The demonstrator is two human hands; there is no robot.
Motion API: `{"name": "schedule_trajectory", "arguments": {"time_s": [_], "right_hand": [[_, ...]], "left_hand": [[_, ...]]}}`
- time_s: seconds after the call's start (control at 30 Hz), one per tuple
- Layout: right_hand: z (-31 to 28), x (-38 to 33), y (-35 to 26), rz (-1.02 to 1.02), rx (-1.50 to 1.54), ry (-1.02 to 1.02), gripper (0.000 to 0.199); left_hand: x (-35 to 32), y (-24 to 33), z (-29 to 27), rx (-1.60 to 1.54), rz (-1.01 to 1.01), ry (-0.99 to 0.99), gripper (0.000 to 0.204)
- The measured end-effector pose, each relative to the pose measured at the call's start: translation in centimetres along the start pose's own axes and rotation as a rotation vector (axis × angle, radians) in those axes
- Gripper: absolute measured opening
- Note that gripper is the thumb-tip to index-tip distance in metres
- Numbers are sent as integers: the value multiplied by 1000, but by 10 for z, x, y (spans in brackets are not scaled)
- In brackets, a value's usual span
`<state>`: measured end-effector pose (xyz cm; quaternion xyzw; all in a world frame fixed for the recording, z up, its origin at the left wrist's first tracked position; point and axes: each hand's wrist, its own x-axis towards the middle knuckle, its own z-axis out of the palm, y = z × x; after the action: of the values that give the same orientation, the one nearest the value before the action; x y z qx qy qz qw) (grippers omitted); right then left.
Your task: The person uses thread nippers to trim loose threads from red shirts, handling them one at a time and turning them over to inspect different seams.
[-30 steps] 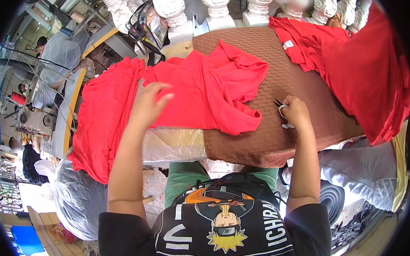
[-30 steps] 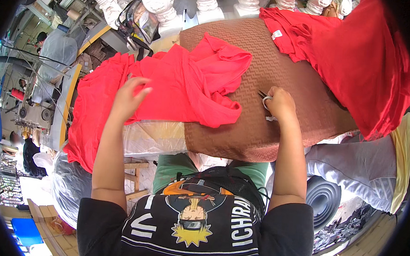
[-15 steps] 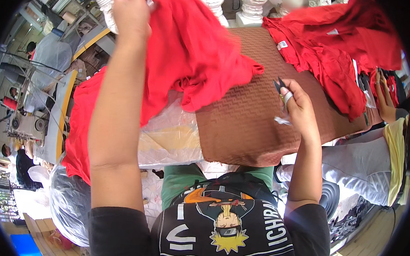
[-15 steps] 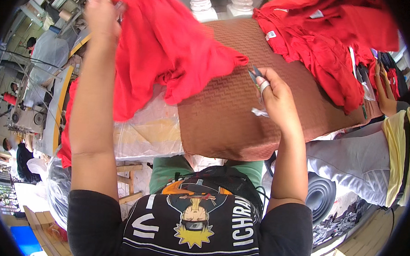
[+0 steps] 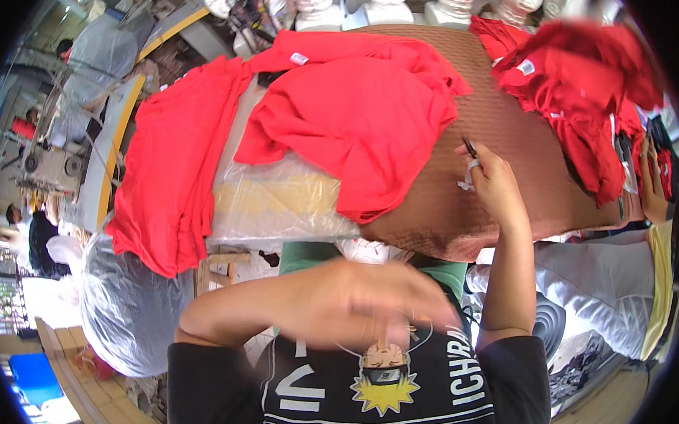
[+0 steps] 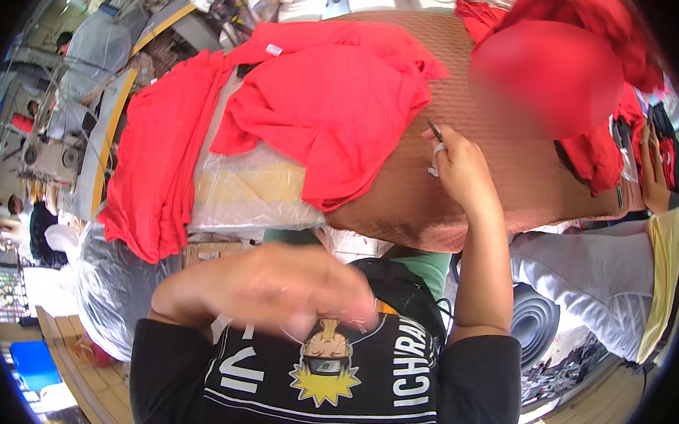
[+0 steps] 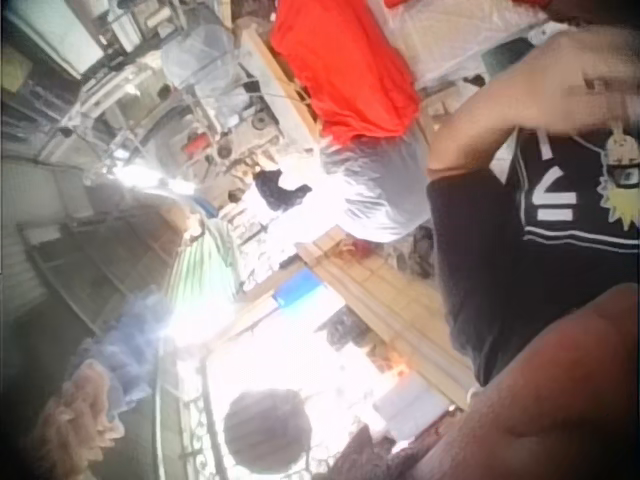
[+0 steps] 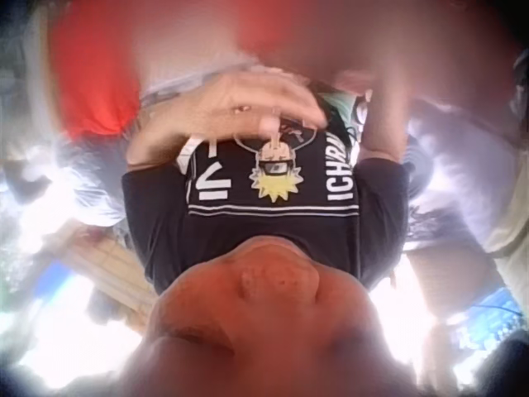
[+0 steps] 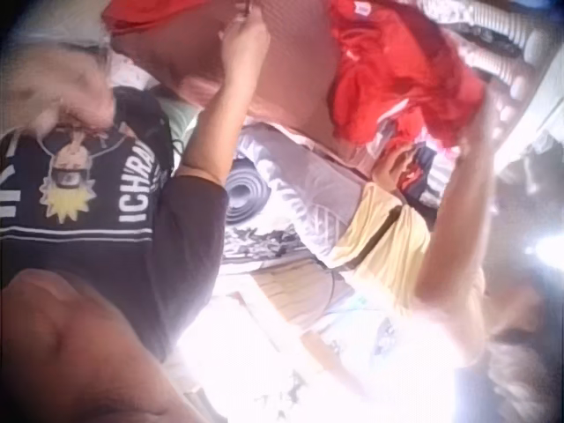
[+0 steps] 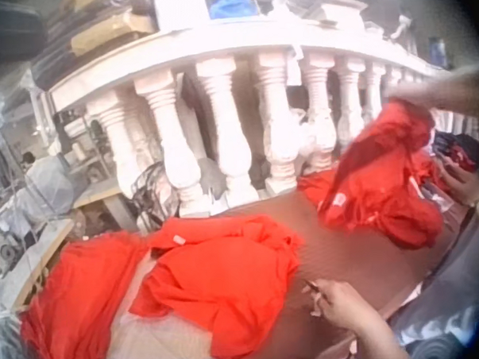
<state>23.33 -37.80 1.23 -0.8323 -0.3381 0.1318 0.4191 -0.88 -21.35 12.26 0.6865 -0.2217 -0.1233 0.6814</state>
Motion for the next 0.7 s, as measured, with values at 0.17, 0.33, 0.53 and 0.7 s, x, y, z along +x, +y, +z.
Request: {"name": "schedule_trajectory", "arguments": {"time_s": [0.17, 0.33, 0.53, 0.7], "right_hand": [[16, 9, -8, -13, 23, -40, 29], [16, 15, -2, 162, 294, -175, 32], [10, 34, 33, 155, 609, -246, 29], [16, 36, 18, 177, 821, -216, 20]], "left_hand": [[-3, 37, 69, -578, 557, -63, 64], [22, 10, 62, -393, 882, -159, 131], [35, 34, 49, -573, 788, -152, 125], [36, 13, -24, -36, 563, -310, 65]]}}
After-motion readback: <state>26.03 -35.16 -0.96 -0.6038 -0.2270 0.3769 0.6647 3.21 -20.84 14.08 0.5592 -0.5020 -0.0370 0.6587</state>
